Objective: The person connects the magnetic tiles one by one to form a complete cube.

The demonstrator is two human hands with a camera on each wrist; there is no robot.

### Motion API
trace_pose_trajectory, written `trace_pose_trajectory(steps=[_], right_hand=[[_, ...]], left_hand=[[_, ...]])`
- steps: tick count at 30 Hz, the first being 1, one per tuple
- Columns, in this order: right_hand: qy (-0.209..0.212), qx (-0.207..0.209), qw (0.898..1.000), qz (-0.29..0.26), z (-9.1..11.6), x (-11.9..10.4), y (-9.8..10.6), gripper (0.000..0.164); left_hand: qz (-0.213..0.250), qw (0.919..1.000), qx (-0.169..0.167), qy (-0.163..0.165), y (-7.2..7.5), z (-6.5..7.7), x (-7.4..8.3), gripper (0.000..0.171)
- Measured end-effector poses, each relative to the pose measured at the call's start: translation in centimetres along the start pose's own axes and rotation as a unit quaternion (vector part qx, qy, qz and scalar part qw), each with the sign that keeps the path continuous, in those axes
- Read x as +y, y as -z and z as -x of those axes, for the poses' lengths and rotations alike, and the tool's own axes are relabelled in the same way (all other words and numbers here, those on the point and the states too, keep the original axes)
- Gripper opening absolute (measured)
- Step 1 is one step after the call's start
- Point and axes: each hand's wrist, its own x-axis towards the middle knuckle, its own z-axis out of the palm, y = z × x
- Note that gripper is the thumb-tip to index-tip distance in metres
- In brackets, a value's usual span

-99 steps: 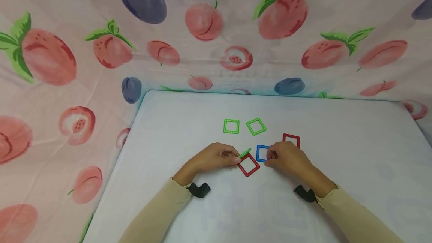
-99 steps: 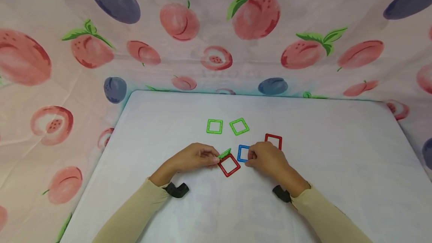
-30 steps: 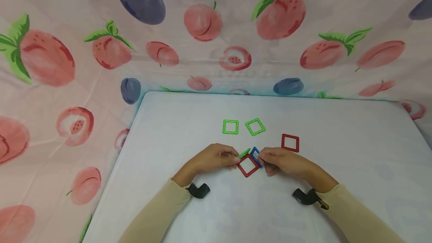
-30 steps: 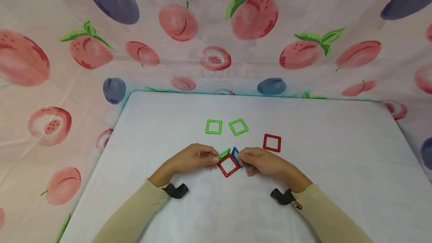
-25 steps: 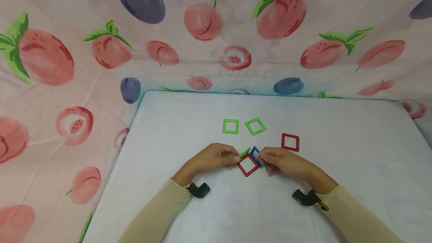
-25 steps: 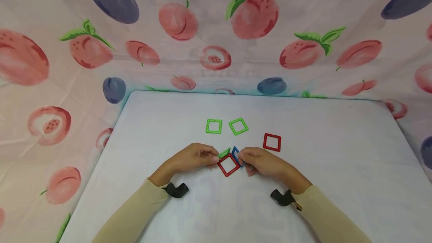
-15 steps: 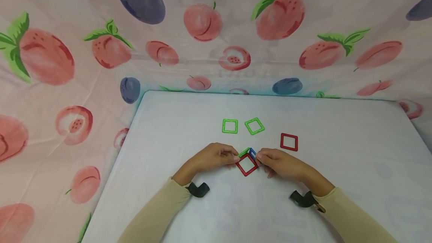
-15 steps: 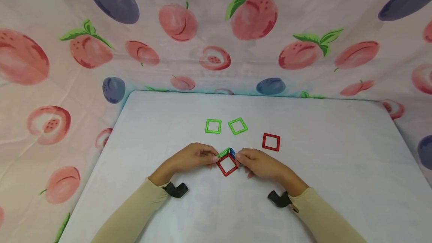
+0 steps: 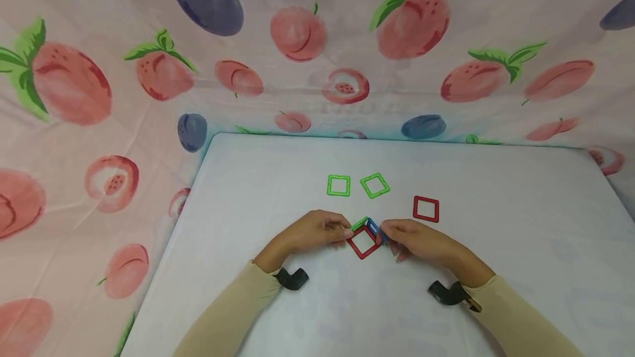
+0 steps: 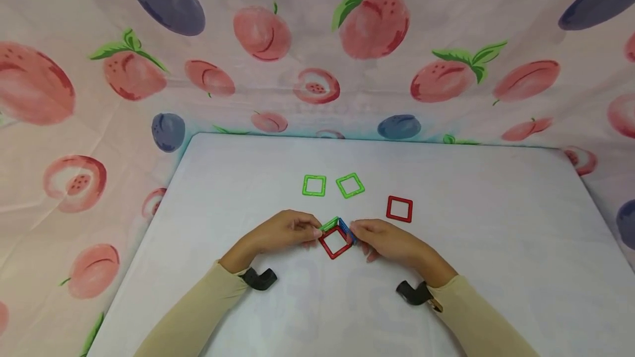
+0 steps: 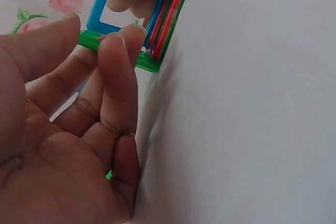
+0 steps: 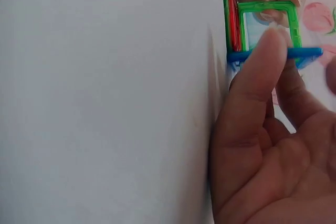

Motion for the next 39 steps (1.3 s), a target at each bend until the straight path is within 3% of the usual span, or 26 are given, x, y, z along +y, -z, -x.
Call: trace_pose_trajectory(steps=[18, 39], right_hand=[[0.01, -0.013, 1.0, 0.005, -0.2, 0.07, 0.19, 0.029], [0.007, 0.009, 1.0, 0.016, -0.23, -0.17, 0.09, 0.032]], left_hand=[[-0.016, 0.9999, 0.002, 0.004, -0.02, -0.14, -0.43, 0.018], [-0.032, 0.9995, 0.003, -0.005, 0.0, 0.04, -0.13, 0.017]])
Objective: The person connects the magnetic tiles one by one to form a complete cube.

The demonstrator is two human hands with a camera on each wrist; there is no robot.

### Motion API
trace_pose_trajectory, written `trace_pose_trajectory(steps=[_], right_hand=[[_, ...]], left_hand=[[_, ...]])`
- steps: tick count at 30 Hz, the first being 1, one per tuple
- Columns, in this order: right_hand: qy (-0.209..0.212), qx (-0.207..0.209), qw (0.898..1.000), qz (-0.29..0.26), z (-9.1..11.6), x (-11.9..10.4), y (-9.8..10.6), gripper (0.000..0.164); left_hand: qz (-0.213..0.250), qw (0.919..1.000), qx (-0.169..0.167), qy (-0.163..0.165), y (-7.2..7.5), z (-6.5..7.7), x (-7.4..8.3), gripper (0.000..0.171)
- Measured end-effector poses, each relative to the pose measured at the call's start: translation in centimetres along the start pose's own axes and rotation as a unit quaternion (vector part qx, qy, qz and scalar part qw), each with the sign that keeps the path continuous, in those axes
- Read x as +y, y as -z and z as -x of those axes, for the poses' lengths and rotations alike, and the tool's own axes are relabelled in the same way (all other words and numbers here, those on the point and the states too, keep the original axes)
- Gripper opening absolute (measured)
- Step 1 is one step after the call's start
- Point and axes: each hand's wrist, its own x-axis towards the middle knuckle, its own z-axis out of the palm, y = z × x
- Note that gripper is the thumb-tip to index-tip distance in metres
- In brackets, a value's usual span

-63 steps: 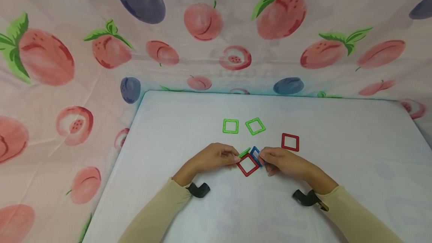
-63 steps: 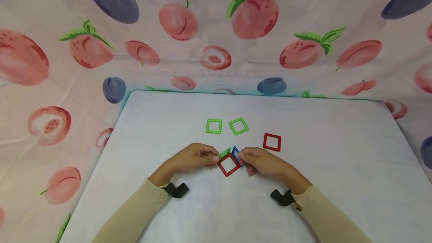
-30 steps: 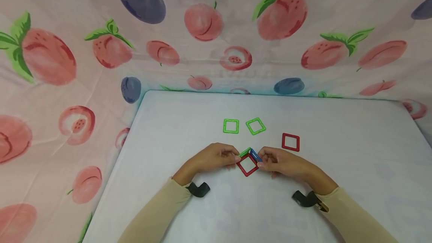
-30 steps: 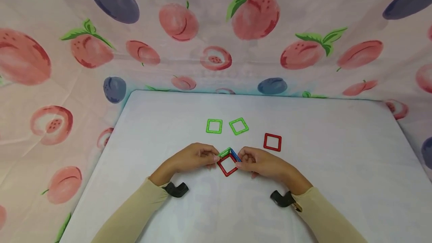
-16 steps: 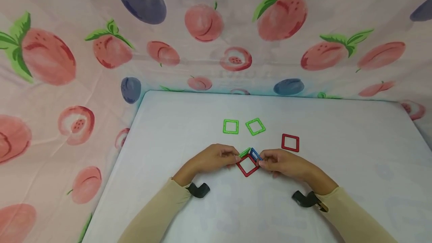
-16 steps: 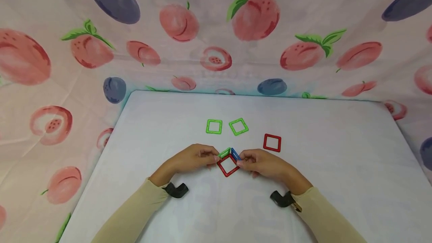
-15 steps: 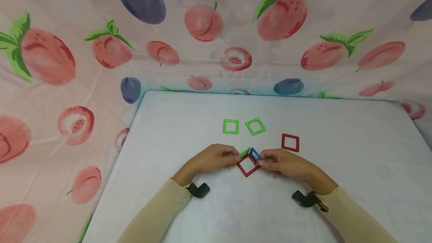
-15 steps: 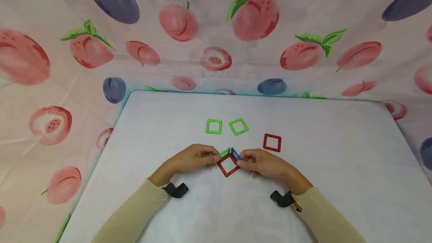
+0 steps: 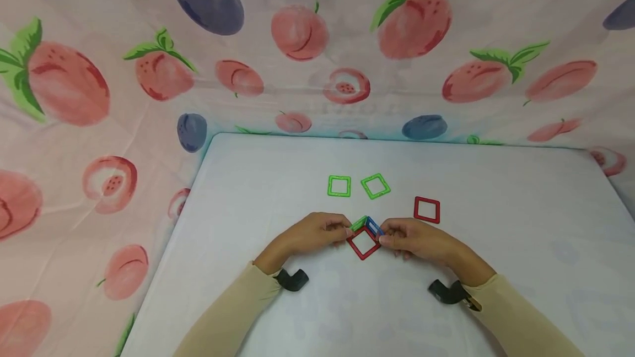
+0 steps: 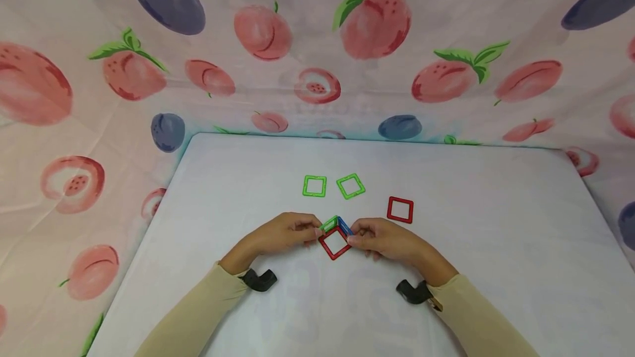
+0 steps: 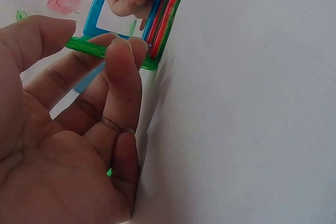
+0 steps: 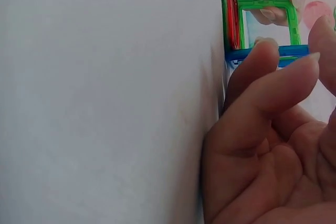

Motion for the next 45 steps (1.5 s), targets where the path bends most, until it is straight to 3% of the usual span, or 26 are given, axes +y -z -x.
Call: trace_pose_trajectory(steps=[5, 10, 18, 23, 28, 37, 42, 45], right_hand=[[-0.003, 0.017, 1.0, 0.018, 0.0, 0.2, 0.0, 0.031], [-0.008, 0.06, 0.998, 0.03, 0.0, 0.6, -0.1, 0.033], [0.024, 0.112, 0.99, 0.079, 0.4, 0.2, -0.7, 0.026], [0.047, 0.124, 0.984, 0.115, 0.2, -0.7, -0.5, 0.023], [0.061, 0.114, 0.982, 0.136, -0.5, -1.4, -0.3, 0.021], [0.072, 0.115, 0.979, 0.151, -1.8, -2.0, -0.6, 0.019], [0.065, 0.138, 0.973, 0.172, -1.6, -2.2, -0.5, 0.021], [0.055, 0.174, 0.962, 0.203, -0.9, -2.1, 0.2, 0.021]], left_hand=[[0.0, 1.0, 0.002, -0.004, 0.0, -0.1, -0.1, 0.018], [0.005, 1.0, 0.001, -0.004, 0.0, -0.2, -0.1, 0.017], [0.014, 0.9999, -0.008, 0.002, 0.2, -0.1, -0.3, 0.029], [0.052, 0.9986, 0.005, 0.002, 0.1, -0.4, -0.4, 0.023], [0.049, 0.9986, 0.011, 0.013, 0.0, -0.5, -0.3, 0.037], [0.049, 0.9987, 0.009, -0.01, -0.2, -0.3, -0.3, 0.034], [0.056, 0.9984, 0.014, -0.003, -0.3, -0.4, -0.3, 0.035], [0.058, 0.9982, 0.015, 0.005, -0.3, -0.4, -0.1, 0.034]])
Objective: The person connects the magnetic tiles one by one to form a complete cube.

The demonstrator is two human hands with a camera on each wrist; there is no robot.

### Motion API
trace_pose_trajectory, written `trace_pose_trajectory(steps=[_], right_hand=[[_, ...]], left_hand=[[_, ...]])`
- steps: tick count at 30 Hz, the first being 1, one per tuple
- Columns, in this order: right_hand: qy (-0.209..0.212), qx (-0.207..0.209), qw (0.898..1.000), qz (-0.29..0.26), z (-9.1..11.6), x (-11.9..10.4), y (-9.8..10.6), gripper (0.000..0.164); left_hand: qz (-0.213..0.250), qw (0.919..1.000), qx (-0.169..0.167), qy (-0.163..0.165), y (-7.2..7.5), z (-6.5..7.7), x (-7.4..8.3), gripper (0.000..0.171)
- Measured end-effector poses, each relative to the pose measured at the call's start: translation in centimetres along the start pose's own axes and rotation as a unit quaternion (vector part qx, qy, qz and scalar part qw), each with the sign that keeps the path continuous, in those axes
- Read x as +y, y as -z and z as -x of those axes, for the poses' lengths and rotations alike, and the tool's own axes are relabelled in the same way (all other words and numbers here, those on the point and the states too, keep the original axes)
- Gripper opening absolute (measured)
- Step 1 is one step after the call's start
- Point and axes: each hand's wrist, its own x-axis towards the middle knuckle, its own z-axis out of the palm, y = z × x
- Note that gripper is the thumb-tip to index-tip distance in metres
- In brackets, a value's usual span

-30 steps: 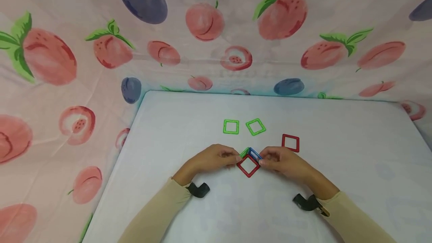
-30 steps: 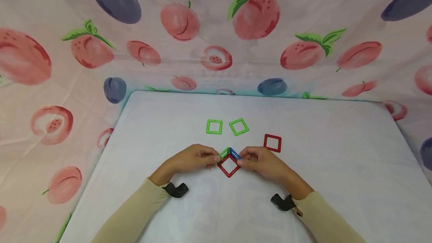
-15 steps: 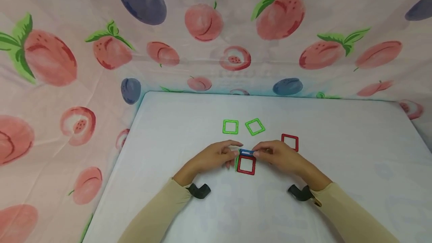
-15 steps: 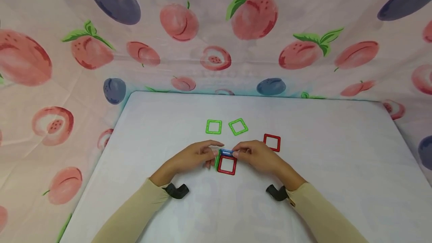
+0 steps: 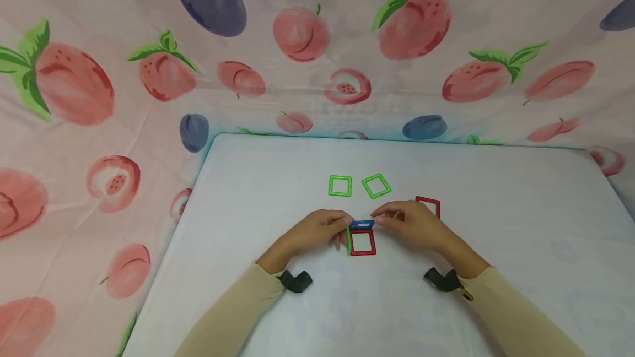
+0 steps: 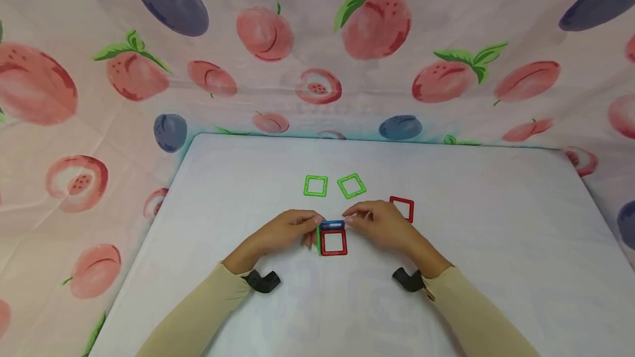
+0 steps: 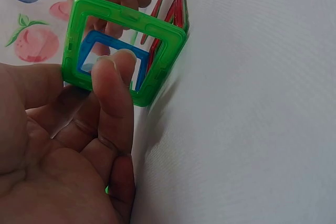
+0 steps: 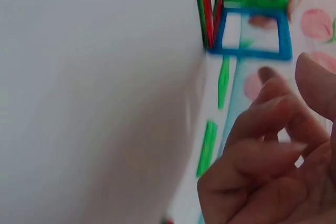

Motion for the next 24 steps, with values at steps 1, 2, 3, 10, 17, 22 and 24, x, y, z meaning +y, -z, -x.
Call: trace_pose_trajectory(steps=[1, 2, 3, 10, 17, 22, 24], right_hand=[[-0.005, 0.013, 1.0, 0.014, 0.2, 0.2, 0.4, 0.021], [-0.011, 0.027, 0.999, 0.028, 0.4, 0.5, 0.8, 0.02], [-0.018, 0.039, 0.998, 0.044, 0.5, 0.8, 1.3, 0.02], [-0.06, 0.056, 0.986, 0.144, 2.1, 2.9, 4.2, 0.022], [-0.082, 0.012, 0.981, 0.175, 2.5, 4.0, 5.0, 0.019], [-0.061, -0.019, 0.985, 0.162, 2.4, 4.1, 4.5, 0.015], [-0.048, -0.035, 0.985, 0.16, 2.4, 3.8, 4.1, 0.017]], left_hand=[[0.0, 1.0, 0.001, 0.002, 0.0, 0.0, 0.1, 0.034], [0.0, 1.0, 0.001, 0.004, 0.0, 0.0, 0.2, 0.033], [-0.001, 1.0, 0.001, 0.005, 0.0, 0.0, 0.2, 0.033], [-0.001, 0.9999, 0.004, 0.015, -0.2, -0.1, 0.6, 0.032], [0.005, 0.9997, 0.009, 0.024, -0.2, 0.0, 0.6, 0.031], [0.003, 0.9997, 0.01, 0.023, -0.2, 0.0, 0.6, 0.031], [0.003, 0.9997, 0.01, 0.022, -0.3, -0.1, 0.6, 0.031]])
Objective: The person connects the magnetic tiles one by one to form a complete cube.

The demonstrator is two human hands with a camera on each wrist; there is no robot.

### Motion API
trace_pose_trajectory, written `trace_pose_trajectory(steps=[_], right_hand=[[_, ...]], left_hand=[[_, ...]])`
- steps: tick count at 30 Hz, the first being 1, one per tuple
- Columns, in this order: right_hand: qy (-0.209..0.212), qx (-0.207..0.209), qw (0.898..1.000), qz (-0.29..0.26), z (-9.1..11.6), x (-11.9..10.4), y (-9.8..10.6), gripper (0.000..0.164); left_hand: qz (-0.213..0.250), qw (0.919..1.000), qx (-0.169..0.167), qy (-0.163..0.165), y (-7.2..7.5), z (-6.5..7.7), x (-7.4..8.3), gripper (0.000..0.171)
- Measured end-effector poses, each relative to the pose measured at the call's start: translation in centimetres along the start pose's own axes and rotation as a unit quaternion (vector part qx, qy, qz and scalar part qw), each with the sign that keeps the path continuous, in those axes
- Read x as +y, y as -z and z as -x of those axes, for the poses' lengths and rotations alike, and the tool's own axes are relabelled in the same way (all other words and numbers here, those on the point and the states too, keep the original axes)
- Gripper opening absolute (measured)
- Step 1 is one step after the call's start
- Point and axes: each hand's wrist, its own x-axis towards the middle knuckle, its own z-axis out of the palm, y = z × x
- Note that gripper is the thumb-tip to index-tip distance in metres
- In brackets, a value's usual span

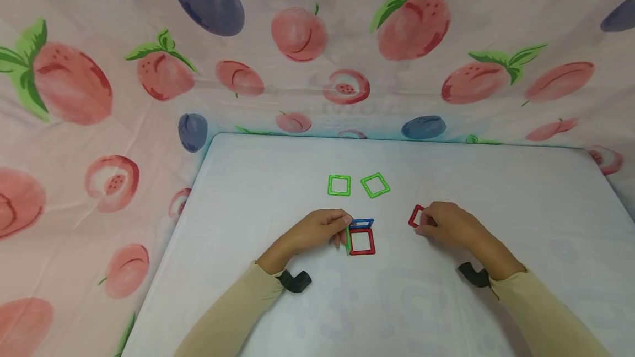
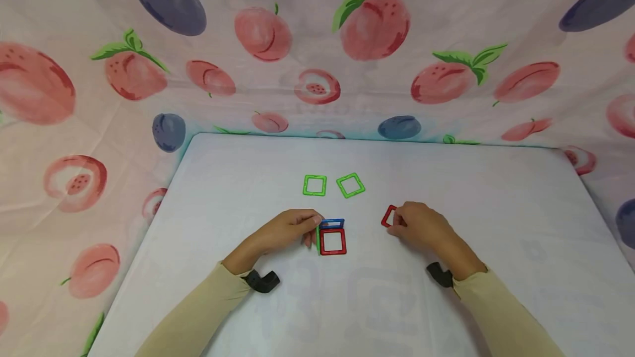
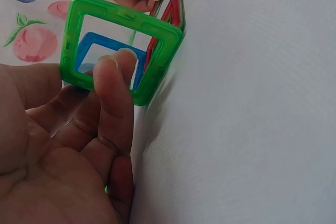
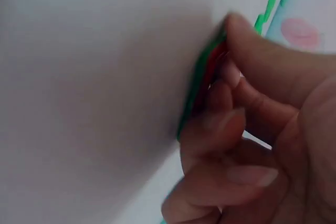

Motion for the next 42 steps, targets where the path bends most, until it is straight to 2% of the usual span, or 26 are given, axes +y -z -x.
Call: trace_pose_trajectory(steps=[3, 7, 11, 15, 20, 27, 29, 36, 42], right_hand=[[0.019, -0.012, 1.0, 0.007, 0.0, -0.7, -0.7, 0.019], [0.024, -0.008, 1.0, -0.003, 0.1, -1.3, -1.4, 0.02], [0.039, -0.022, 0.996, -0.079, 0.2, -1.6, -1.7, 0.02], [0.035, -0.06, 0.983, -0.168, 0.3, -2.2, -1.9, 0.023], [0.005, -0.107, 0.962, -0.252, 0.1, -3.2, -2.4, 0.029], [0.007, -0.155, 0.93, -0.332, -0.4, -3.9, -3.3, 0.035], [0.011, -0.168, 0.918, -0.358, -0.4, -4.0, -3.5, 0.036], [0.014, -0.195, 0.866, -0.46, -0.4, -4.4, -4.5, 0.032], [0.025, -0.205, 0.834, -0.511, -0.5, -4.3, -4.8, 0.031]], left_hand=[[-0.002, 1.0, -0.001, -0.002, 0.0, 0.0, 0.0, 0.031], [0.0, 1.0, -0.003, -0.004, 0.0, 0.0, -0.1, 0.032], [0.003, 1.0, -0.003, -0.004, 0.0, 0.0, -0.3, 0.032], [0.0, 1.0, -0.002, -0.002, 0.1, 0.1, -0.2, 0.031], [0.002, 1.0, -0.003, -0.001, 0.1, 0.0, -0.2, 0.032], [0.005, 1.0, -0.005, -0.002, 0.0, -0.1, -0.5, 0.031], [0.003, 1.0, -0.005, -0.001, 0.1, -0.1, -0.4, 0.031], [0.004, 1.0, -0.004, 0.001, 0.0, 0.0, -0.3, 0.031], [0.004, 1.0, -0.002, -0.003, 0.0, -0.1, -0.2, 0.032]])
